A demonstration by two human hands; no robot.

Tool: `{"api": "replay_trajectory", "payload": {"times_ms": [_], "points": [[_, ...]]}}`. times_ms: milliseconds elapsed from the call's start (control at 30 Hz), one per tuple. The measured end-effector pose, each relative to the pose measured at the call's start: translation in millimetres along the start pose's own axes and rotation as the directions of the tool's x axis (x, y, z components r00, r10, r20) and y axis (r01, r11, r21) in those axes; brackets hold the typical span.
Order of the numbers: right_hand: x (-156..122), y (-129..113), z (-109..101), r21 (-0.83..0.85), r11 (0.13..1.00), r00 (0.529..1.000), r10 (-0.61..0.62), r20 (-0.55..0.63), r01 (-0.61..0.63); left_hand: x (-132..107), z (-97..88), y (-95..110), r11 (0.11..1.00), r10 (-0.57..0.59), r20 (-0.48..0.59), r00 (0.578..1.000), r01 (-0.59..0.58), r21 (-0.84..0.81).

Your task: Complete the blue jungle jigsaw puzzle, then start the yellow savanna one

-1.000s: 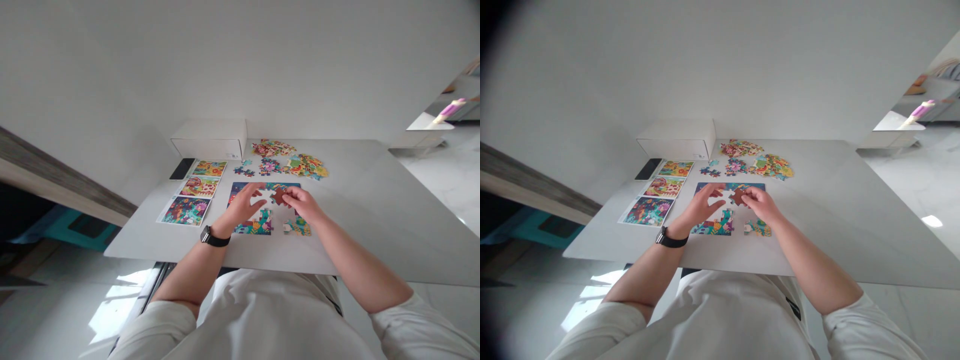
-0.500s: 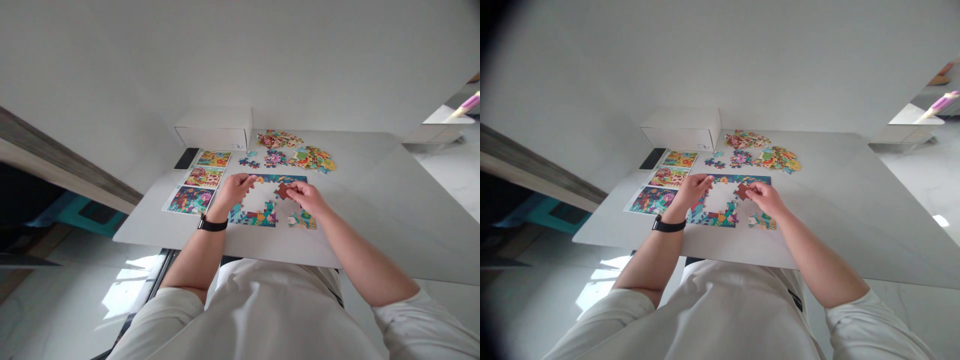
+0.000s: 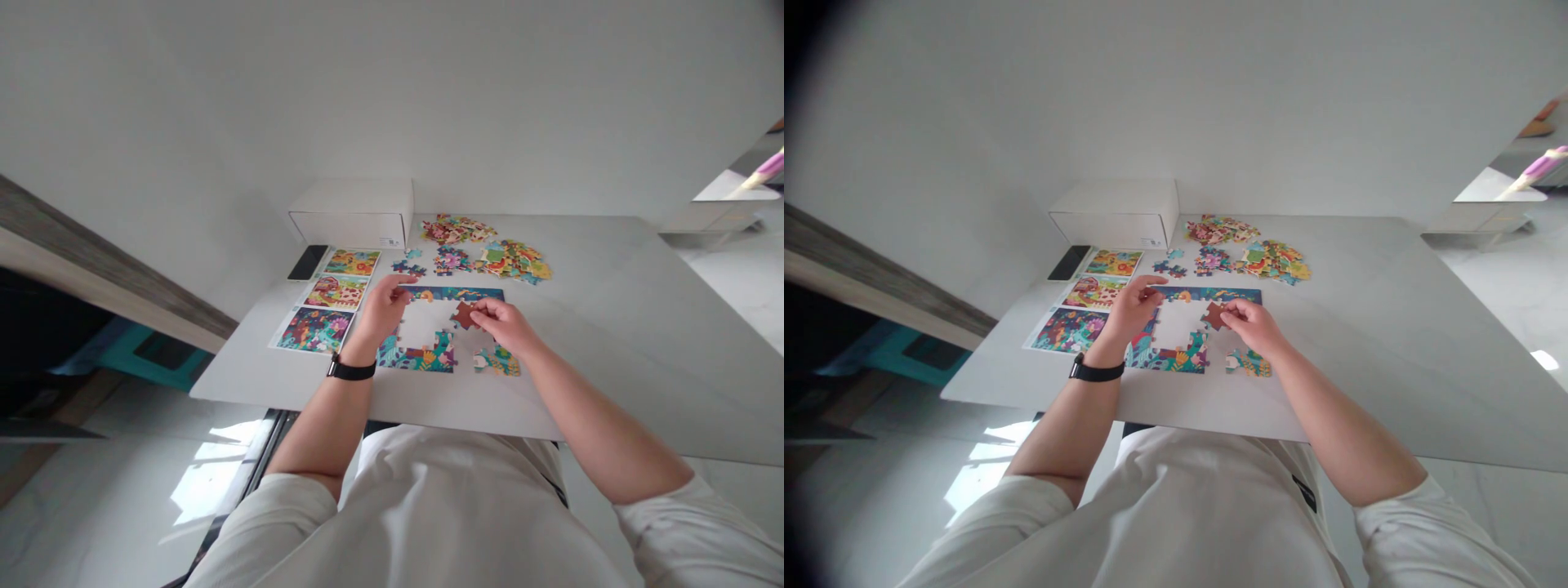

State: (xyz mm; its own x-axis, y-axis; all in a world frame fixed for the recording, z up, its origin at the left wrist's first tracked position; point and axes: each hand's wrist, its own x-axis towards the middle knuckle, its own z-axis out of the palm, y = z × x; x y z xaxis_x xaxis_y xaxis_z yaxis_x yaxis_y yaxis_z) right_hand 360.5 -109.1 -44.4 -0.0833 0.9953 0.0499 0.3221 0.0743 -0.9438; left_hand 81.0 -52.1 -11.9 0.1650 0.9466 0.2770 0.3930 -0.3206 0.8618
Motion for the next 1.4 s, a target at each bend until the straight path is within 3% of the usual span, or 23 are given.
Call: {"api": "replay_trajectory", "payload": {"times_ms": [133,300,500,700,867,1000,1233,1400], "points": [[3,8,2,0.065,0.998,1.0,-0.003,0.011,0.002,0,-0.3,0,0.998,-0.017,0.008,1.0,0.018,-0.052],[7,15,3,0.065,0.998,1.0,0.008,-0.009,-0.008,-4,-2.4,5,0.988,-0.111,0.023,0.994,0.108,0.107],[10,21,6,0.086,0.996,0.999,0.035,0.0,-0.035,-7,-2.2,12,0.986,-0.136,0.061,0.989,0.129,0.108],[11,28,6,0.047,0.999,0.999,0.003,-0.041,-0.001,-6,1.5,5,0.99,-0.039,0.075,0.996,0.029,0.139],[12,28,8,0.076,0.997,1.0,0.002,-0.025,0.0,-5,4.9,-1,0.999,-0.005,-0.026,1.0,0.007,0.053],[20,17,10,0.088,0.996,1.0,-0.003,0.01,0.002,-3,5.8,-6,1.0,0.005,-0.035,0.999,-0.006,-0.012],[38,-34,13,-0.031,0.985,0.984,-0.168,0.066,0.17,-3,4.6,-1,1.0,-0.006,0.12,0.993,0.007,-0.014],[44,-31,23,-0.116,0.973,0.98,-0.195,0.037,0.198,-4,11.8,1,0.997,0.022,0.227,0.974,-0.004,-0.078]]}}
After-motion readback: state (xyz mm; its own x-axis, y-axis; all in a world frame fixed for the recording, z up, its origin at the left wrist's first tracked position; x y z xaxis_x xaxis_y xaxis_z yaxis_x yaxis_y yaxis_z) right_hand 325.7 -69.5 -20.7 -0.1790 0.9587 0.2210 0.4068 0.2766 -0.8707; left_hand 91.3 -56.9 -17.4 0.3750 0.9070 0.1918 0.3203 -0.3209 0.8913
